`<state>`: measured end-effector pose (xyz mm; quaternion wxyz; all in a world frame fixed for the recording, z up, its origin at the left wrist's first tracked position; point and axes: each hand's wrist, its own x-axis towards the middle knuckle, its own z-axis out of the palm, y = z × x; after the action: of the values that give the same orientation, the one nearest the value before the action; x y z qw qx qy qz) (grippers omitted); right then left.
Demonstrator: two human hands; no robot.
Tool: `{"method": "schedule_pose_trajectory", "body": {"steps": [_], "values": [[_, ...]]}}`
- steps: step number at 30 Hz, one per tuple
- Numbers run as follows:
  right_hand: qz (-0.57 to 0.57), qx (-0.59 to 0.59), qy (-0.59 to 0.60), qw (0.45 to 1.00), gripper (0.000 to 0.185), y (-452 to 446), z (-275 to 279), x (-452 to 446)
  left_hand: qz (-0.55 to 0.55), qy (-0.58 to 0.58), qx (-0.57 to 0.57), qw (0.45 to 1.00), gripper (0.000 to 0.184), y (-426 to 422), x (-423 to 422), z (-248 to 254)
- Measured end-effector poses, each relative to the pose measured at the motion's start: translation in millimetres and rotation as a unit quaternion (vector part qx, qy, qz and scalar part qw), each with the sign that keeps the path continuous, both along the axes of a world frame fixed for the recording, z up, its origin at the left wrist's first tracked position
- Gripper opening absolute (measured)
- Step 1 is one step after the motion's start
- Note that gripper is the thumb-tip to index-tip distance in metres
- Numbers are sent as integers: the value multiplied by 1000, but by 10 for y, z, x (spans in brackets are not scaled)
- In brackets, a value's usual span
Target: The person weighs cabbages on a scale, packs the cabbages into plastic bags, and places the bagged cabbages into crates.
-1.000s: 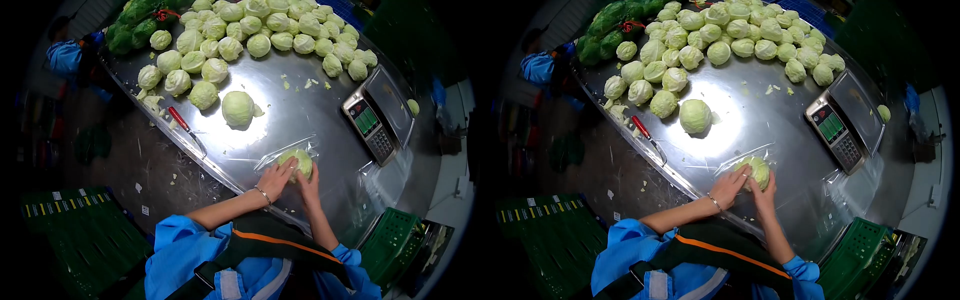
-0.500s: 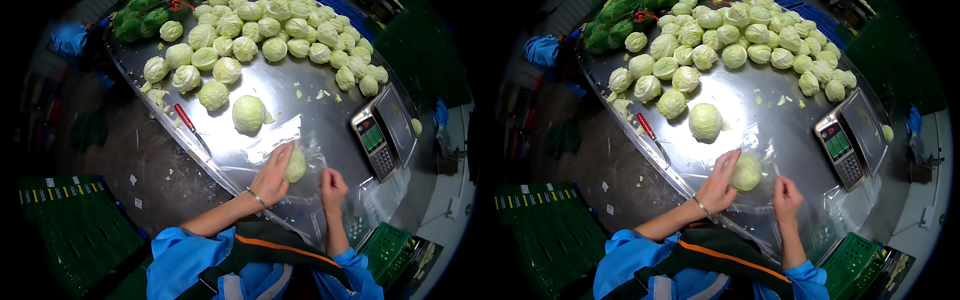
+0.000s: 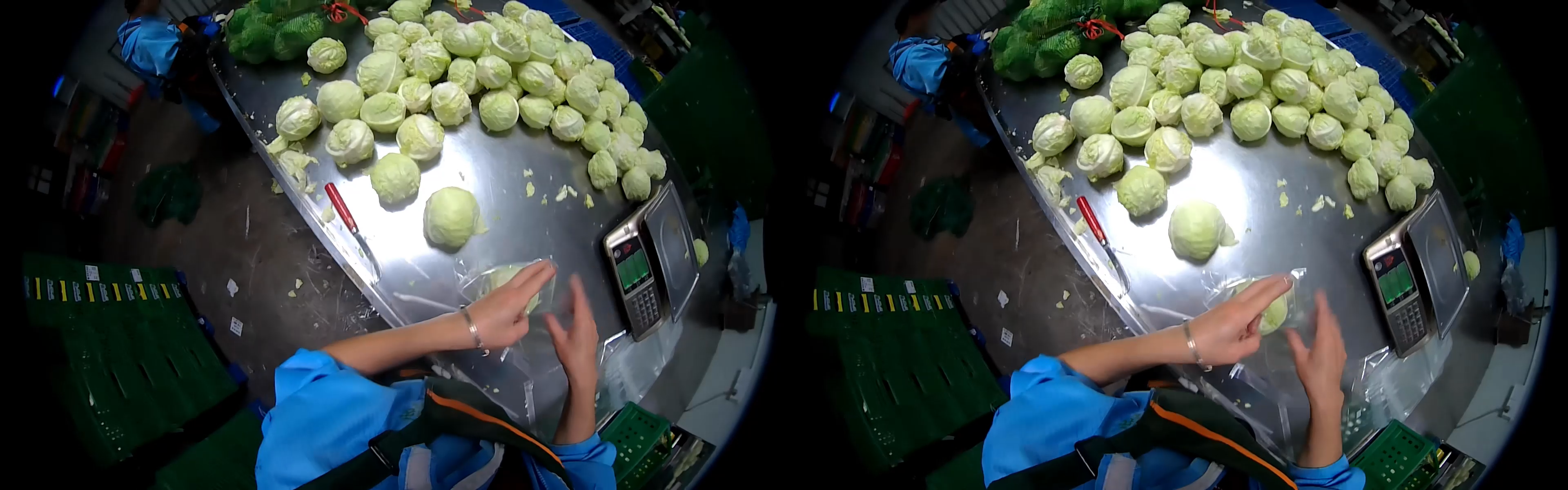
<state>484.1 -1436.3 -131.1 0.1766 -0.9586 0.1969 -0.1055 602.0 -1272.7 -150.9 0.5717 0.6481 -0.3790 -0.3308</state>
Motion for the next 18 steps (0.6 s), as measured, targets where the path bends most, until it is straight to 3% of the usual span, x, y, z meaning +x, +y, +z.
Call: {"method": "schedule_pose_trajectory", "body": {"steps": [1, 2, 3, 4, 5, 6, 7, 8, 9, 10, 13, 14, 15, 18], "values": [[-40, 139, 70, 987, 46, -316, -364, -266, -11, 28, 18, 999, 72, 122, 178, 72], [-60, 199, 100, 973, 49, -421, -427, -302, -18, 60, 36, 997, 72, 266, 366, 91], [-83, 255, 130, 955, 53, -528, -486, -330, 81, 101, 81, 988, 73, 449, 679, -26], [-97, 240, 116, 959, 52, -475, -357, -357, 272, -1, 51, 961, 80, 650, 1056, -326], [-112, 225, 100, 963, 52, -411, -283, -378, 458, -103, 50, 882, 86, 851, 1434, -625], [-85, 186, 97, 974, 47, -333, -253, -409, 515, -387, 268, 716, 98, 1071, 1868, -960], [-58, 144, 92, 984, 42, -251, -225, -438, 515, -273, 294, 758, 111, 1230, 2142, -1064], [-31, 96, 85, 991, 38, -207, -201, -464, 519, -284, 323, 739, 118, 1291, 2341, -1284], [-53, 113, 71, 990, 27, -183, -273, -563, 491, -290, 322, 756, 122, 1354, 2506, -1478], [-106, 150, 69, 981, 26, -183, -234, -563, 469, -292, 321, 770, 111, 1358, 2576, -1535], [-250, 253, 24, 934, 19, -23, -117, -499, 506, -388, 201, 744, 85, 1515, 2856, -1777], [-192, 188, -29, 963, 19, -9, -224, -453, 520, -396, 153, 741, 75, 1553, 2870, -1801], [-131, 119, -75, 981, 18, -26, -327, -448, 567, -307, 101, 758, 73, 1597, 2828, -1798], [-105, 142, -90, 980, 14, 163, -96, -171, 646, 16, -73, 760, 64, 1443, 2374, -1293]]}}
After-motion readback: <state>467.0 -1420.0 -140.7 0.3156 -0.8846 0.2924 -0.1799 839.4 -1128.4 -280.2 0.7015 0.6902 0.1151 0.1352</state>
